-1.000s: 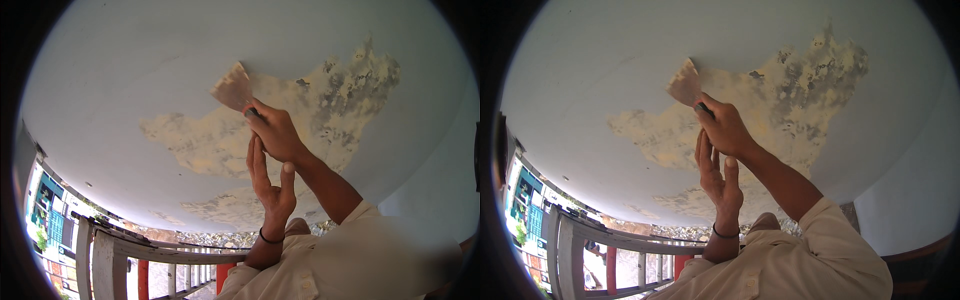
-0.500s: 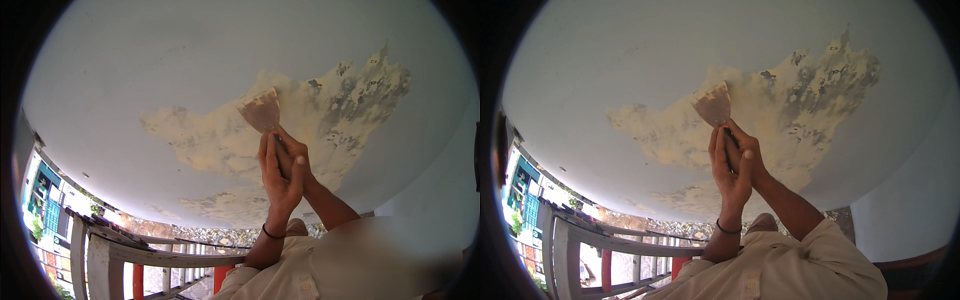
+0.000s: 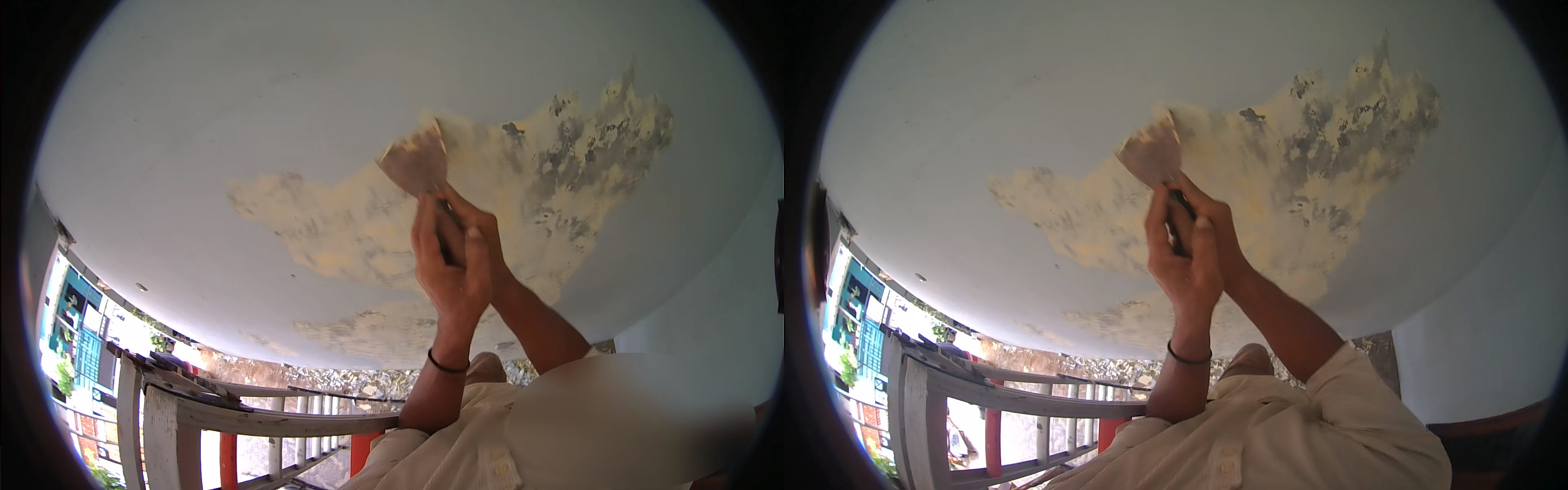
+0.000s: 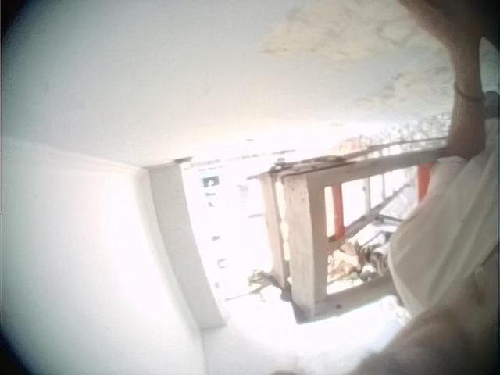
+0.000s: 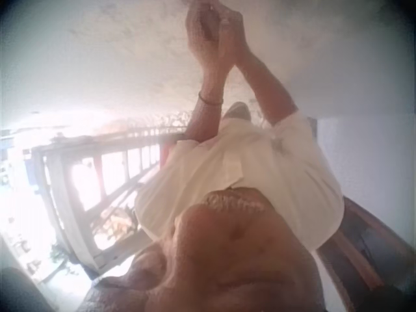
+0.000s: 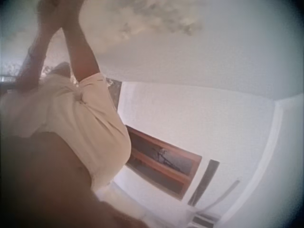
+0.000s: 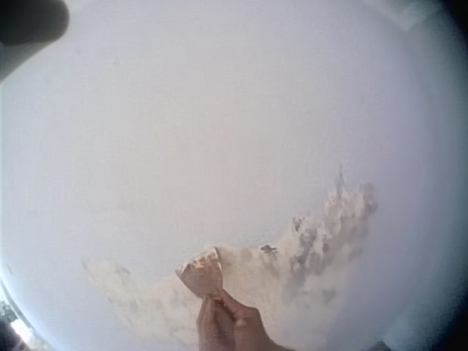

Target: The person scrapes a ceiling surface using a hand scraper while standing on a ladder. The person repeatedly removes loose paint or plaster from the ceiling, occasionally pausing to reposition the ladder.

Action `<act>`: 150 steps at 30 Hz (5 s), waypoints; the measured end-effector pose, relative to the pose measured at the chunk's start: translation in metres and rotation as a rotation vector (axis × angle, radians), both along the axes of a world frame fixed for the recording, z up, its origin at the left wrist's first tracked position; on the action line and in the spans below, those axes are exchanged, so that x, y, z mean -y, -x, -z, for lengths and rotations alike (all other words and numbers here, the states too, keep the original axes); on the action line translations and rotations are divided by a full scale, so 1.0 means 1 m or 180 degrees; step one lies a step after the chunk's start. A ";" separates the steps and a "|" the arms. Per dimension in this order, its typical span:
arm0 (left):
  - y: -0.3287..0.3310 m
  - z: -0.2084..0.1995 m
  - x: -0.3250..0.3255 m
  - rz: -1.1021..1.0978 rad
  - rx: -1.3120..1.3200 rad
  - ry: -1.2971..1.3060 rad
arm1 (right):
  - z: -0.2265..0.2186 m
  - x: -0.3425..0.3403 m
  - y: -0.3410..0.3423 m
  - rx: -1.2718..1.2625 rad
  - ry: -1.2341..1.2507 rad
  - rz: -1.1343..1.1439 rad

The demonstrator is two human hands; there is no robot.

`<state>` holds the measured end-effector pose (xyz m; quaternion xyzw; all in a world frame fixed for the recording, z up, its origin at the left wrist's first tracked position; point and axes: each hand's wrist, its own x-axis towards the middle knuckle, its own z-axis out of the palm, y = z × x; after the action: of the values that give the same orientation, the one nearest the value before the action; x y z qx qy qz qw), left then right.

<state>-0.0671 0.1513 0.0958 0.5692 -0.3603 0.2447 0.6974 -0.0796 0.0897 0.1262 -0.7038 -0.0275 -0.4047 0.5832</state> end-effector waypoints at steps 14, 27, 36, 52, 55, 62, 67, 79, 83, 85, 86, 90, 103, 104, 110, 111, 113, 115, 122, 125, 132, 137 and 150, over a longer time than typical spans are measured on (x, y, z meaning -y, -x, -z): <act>-0.017 -0.002 -0.010 -0.0052 -0.0832 -0.0306 | 0.071 0.022 0.045 -0.0375 -0.0913 0.0134; -0.068 -0.010 0.077 -0.1608 0.0965 -0.1511 | 0.226 0.060 0.240 -0.0732 -0.2761 0.1769; -0.057 -0.048 0.141 -0.1845 0.2051 -0.1572 | 0.240 0.066 0.264 -0.0554 -0.3056 0.1867; -0.114 -0.101 0.091 -0.2635 0.2950 -0.1633 | 0.140 0.086 0.215 -0.0289 -0.2173 0.0065; -0.124 -0.114 0.072 -0.2648 0.2674 -0.1737 | 0.077 0.081 0.197 -0.0287 -0.2055 -0.0218; -0.119 -0.086 0.084 -0.2490 0.3021 -0.1947 | 0.023 0.096 0.136 0.0265 -0.1528 -0.0340; -0.126 -0.074 0.072 -0.2375 0.3321 -0.1986 | 0.011 0.095 0.120 0.0193 -0.1604 -0.0174; -0.126 -0.061 0.071 -0.2361 0.3225 -0.1941 | -0.016 0.103 0.130 0.0055 -0.1435 -0.0198; -0.128 -0.059 0.067 -0.2296 0.2992 -0.1918 | -0.002 0.108 0.128 -0.0104 -0.1305 0.0074; -0.130 -0.063 0.066 -0.2324 0.3023 -0.1855 | 0.006 0.105 0.126 -0.0047 -0.1232 0.0064; -0.127 -0.057 0.066 -0.2278 0.3010 -0.1870 | 0.000 0.107 0.123 -0.0033 -0.1209 0.0040; -0.122 -0.059 0.072 -0.2174 0.2908 -0.1731 | -0.030 0.103 0.106 0.0137 -0.1161 0.0143; -0.137 -0.029 0.067 -0.2305 0.2603 -0.1626 | -0.005 0.081 0.106 -0.0193 -0.1474 0.0117; -0.138 -0.022 0.064 -0.2311 0.2568 -0.1592 | 0.000 0.079 0.108 -0.0176 -0.1514 0.0114; -0.141 -0.012 0.065 -0.2391 0.2537 -0.1591 | -0.010 0.076 0.096 -0.0040 -0.1429 0.0027; -0.139 -0.011 0.066 -0.2371 0.2536 -0.1586 | -0.006 0.074 0.096 0.0010 -0.1447 0.0106; -0.140 -0.010 0.064 -0.2370 0.2537 -0.1573 | 0.003 0.069 0.098 0.0003 -0.1538 0.0219; -0.138 -0.007 0.060 -0.2382 0.2487 -0.1615 | 0.008 0.067 0.104 -0.0118 -0.1689 0.0324; -0.137 -0.008 0.065 -0.2274 0.2432 -0.1535 | 0.002 0.066 0.093 -0.0051 -0.1606 0.0157; -0.137 -0.009 0.062 -0.2341 0.2371 -0.1620 | 0.004 0.066 0.100 -0.0095 -0.1659 0.0165; -0.136 -0.008 0.065 -0.2291 0.2395 -0.1544 | -0.005 0.059 0.083 0.0083 -0.1653 0.0216; -0.137 -0.007 0.061 -0.2303 0.2357 -0.1577 | 0.004 0.058 0.091 0.0088 -0.1647 0.0145; -0.137 -0.006 0.065 -0.2241 0.2348 -0.1447 | 0.007 0.055 0.090 -0.0095 -0.1454 0.0249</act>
<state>0.0698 0.0866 0.1021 0.6679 -0.4123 0.5619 0.2610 -0.1695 0.0345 0.1189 -0.5599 0.1008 -0.4122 0.7116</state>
